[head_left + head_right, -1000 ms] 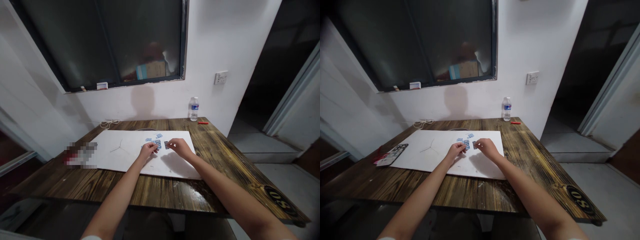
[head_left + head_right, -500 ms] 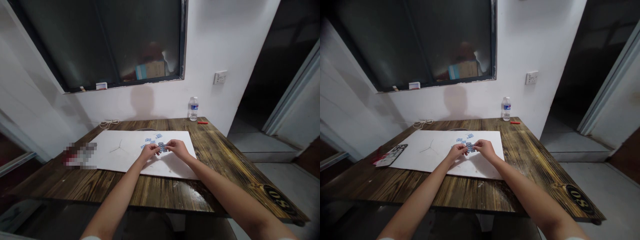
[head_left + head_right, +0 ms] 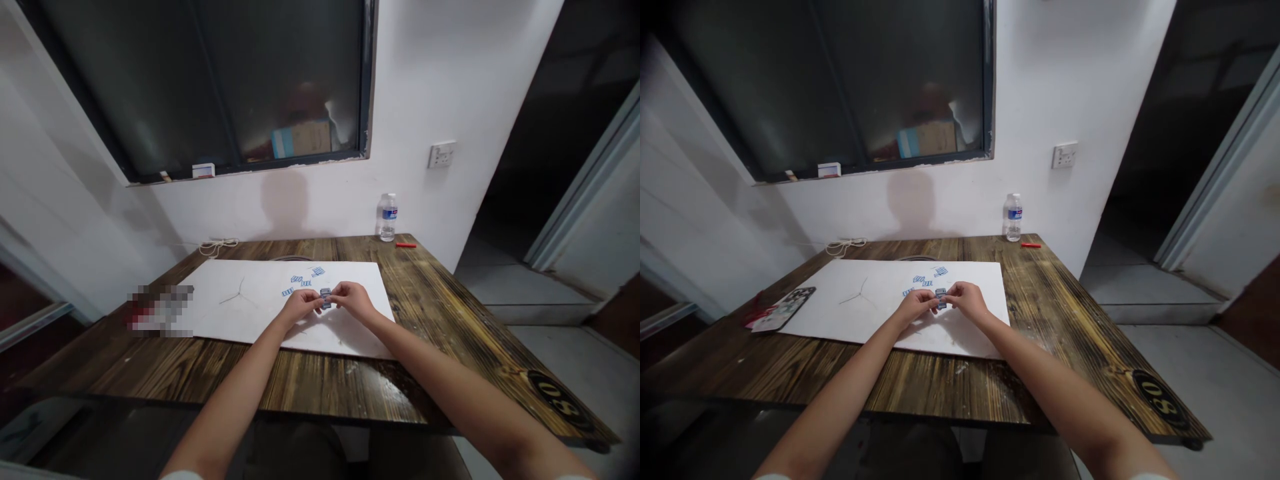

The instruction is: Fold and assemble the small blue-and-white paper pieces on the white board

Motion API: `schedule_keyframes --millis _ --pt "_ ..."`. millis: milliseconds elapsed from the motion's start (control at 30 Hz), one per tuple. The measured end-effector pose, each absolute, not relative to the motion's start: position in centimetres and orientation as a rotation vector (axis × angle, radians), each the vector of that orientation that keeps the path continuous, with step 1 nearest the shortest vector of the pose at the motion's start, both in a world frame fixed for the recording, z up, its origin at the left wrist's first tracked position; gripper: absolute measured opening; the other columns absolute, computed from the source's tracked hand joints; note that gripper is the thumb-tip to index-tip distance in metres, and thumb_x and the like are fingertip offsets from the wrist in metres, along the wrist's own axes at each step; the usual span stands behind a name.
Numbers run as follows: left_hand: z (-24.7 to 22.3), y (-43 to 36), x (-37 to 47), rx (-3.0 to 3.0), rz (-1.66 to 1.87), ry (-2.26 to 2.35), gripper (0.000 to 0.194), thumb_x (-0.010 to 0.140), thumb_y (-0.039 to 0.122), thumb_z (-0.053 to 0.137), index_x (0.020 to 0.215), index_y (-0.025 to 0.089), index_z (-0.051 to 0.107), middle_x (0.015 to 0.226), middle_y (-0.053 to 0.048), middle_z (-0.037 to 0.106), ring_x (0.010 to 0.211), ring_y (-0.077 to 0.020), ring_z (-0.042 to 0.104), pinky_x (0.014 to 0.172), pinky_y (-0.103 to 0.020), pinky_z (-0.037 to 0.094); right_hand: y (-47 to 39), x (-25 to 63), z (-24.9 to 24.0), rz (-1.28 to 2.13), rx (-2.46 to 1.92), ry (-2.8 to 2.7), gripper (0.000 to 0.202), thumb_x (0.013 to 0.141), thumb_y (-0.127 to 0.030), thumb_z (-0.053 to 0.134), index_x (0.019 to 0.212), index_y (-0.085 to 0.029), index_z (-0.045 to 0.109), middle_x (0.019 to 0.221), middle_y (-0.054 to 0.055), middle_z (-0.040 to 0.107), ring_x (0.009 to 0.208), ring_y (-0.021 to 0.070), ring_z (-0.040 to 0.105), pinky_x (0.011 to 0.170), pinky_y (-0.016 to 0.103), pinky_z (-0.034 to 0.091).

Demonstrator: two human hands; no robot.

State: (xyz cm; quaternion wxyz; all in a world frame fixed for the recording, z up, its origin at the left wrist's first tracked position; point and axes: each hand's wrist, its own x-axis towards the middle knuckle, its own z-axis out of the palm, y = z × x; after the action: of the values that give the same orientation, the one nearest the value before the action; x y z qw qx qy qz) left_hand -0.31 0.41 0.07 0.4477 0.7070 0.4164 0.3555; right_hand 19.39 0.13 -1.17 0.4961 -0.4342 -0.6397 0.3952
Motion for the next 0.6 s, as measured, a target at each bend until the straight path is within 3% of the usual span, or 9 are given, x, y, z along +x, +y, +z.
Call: schedule_keyframes --millis 367,600 --pt "0.60 0.11 0.02 1.735 0.944 1.047 0.042 0.068 0.058 0.076 0.067 0.017 0.068 0.061 -0.004 0.067 0.058 -0.0162 0.061 0.060 -0.027 0.045 0.43 19.13 -1.53 1.033 -0.958 -1.502 0.043 0.059 -0.055 0.080 0.072 -0.018 0.064 0.063 0.002 0.067 0.054 0.0151 0.061 0.054 0.027 0.049" --pt "0.46 1.08 -0.44 1.562 1.336 1.181 0.037 0.068 0.054 0.074 0.068 0.018 0.065 0.063 -0.003 0.068 0.054 -0.0137 0.058 0.057 -0.026 0.044 0.43 19.56 -1.40 0.842 -1.018 -1.568 0.031 0.077 -0.048 0.069 0.083 -0.018 0.069 0.084 0.006 0.073 0.072 0.0177 0.065 0.069 0.031 0.052"
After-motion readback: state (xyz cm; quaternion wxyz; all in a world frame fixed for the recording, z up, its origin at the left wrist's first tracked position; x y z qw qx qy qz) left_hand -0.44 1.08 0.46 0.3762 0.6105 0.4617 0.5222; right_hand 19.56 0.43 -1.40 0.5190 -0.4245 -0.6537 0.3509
